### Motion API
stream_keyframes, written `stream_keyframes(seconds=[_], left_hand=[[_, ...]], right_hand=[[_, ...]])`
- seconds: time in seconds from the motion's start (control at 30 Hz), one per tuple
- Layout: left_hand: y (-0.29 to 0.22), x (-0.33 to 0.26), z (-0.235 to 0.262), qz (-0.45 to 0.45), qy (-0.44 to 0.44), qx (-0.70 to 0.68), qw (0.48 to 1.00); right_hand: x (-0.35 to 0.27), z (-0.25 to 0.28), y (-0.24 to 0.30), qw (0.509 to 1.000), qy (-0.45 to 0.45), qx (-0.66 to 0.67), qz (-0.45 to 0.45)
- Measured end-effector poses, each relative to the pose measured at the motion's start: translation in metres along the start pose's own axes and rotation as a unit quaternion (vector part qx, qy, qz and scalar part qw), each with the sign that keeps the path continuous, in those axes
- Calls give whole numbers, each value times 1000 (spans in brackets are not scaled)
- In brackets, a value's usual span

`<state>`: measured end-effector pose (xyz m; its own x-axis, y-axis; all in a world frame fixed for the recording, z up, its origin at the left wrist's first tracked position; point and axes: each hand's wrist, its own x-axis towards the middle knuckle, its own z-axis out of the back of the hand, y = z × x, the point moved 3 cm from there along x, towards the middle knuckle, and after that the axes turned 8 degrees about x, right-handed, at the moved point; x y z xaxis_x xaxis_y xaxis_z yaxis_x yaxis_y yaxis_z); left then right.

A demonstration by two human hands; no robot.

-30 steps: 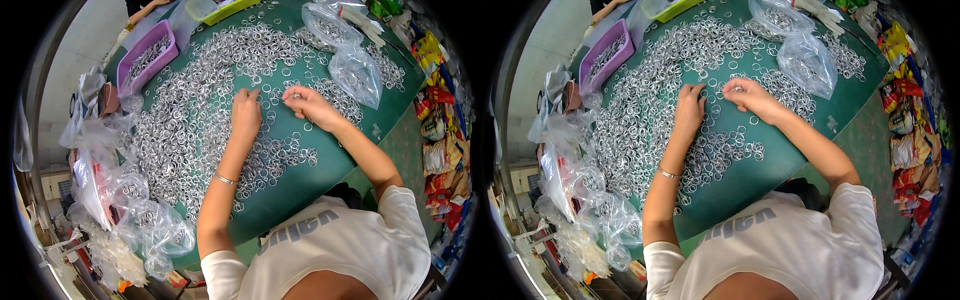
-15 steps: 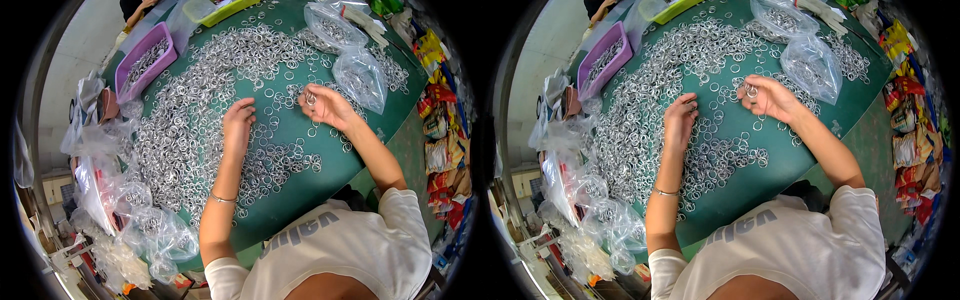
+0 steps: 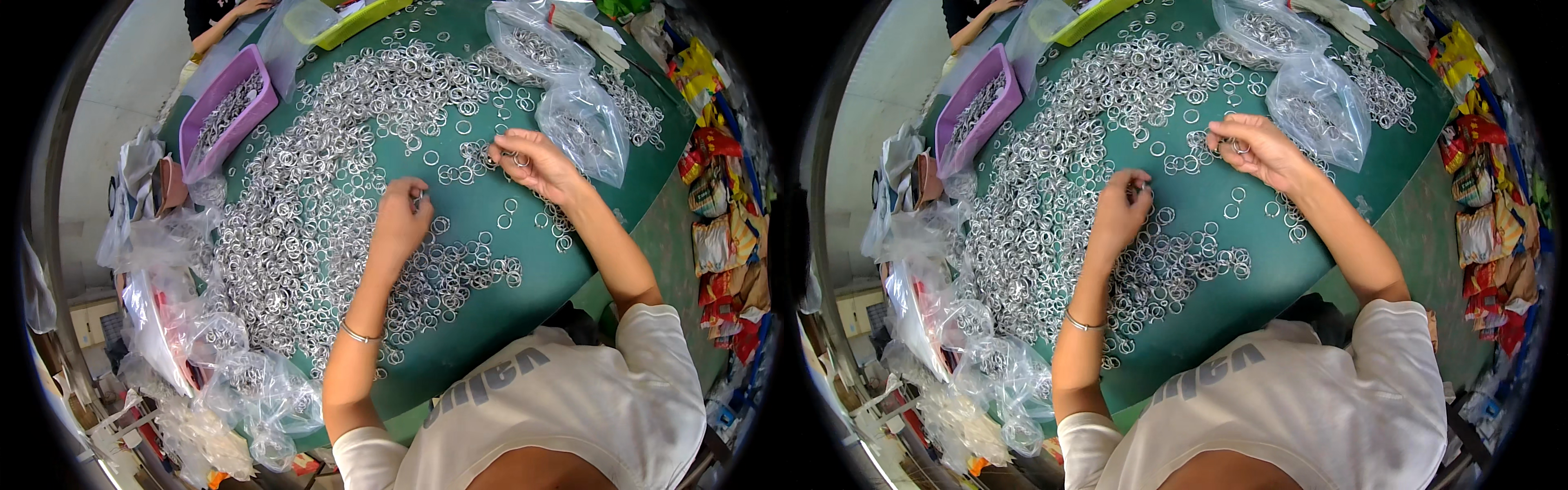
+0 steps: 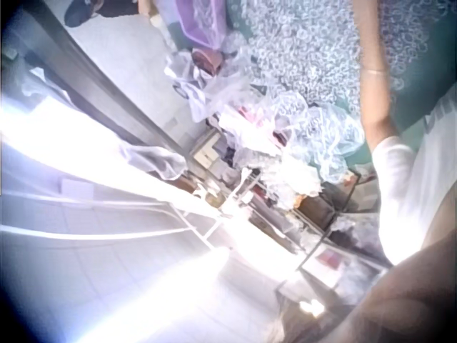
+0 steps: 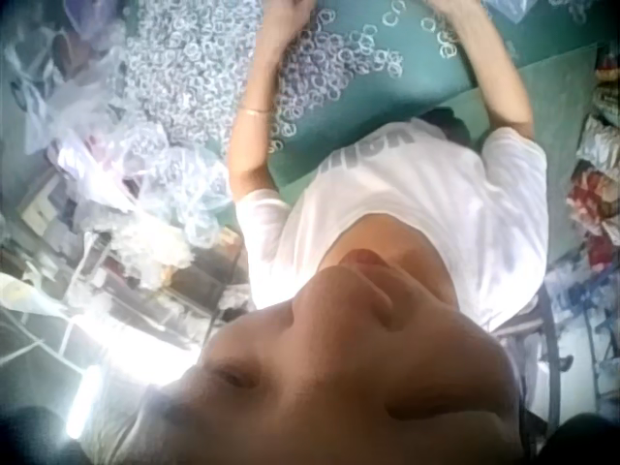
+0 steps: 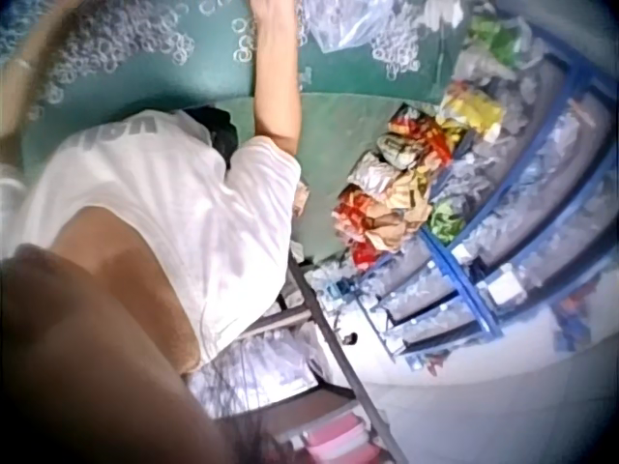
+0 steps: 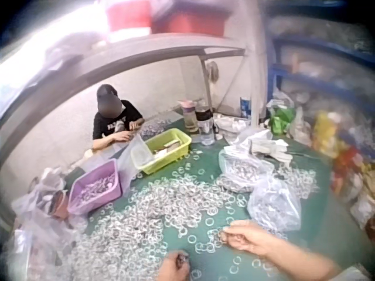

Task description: The person gathers and sorts small silver metal rings by hand on a green workbench, moving them between piles and into their hands.

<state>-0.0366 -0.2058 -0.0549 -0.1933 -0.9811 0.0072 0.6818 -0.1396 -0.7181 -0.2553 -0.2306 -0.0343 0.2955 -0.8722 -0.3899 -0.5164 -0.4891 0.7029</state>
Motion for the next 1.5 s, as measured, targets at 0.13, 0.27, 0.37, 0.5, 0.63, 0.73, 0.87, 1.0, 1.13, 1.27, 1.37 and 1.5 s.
stream_keyframes(seconds=[0.13, 0.27, 0.37, 0.5, 0.63, 0.73, 0.87, 1.0, 1.13, 1.27, 1.37, 1.5], left_hand=[[-9, 11, -3, 36, -8, -25, 999], [-20, 15, -22, -149, -56, 96, 983], [-14, 12, -25, -144, -3, 129, 981], [-3, 2, -2, -154, -97, 185, 966], [5, 3, 3, 58, 26, -45, 997], [4, 5, 4, 82, -20, -176, 981], [12, 8, 5, 48, -96, -25, 994], [21, 2, 6, 42, -78, 30, 996], [9, 7, 0, -30, -64, 84, 994], [-17, 21, -9, -81, -103, 123, 984], [-10, 30, -12, -89, -104, 151, 979], [-1, 29, -11, -61, -55, 158, 984]], right_hand=[[5, 0, 1, 853, -43, -449, 261], [9, -9, -17, 595, -61, -759, 256], [-9, -13, -28, 582, -31, -767, 268], [-33, 10, -13, 648, -8, -729, 220], [-39, 17, 11, 652, -107, -711, 240], [-27, 2, 14, 631, -121, -727, 243], [-11, -12, -3, 609, -19, -759, 230], [-16, -13, 0, 666, 70, -722, 172], [8, 11, 17, 663, -51, -711, 229], [22, 16, 32, 623, -129, -735, 234], [24, 16, 32, 615, -130, -737, 247], [36, 22, 25, 617, -141, -733, 249]])
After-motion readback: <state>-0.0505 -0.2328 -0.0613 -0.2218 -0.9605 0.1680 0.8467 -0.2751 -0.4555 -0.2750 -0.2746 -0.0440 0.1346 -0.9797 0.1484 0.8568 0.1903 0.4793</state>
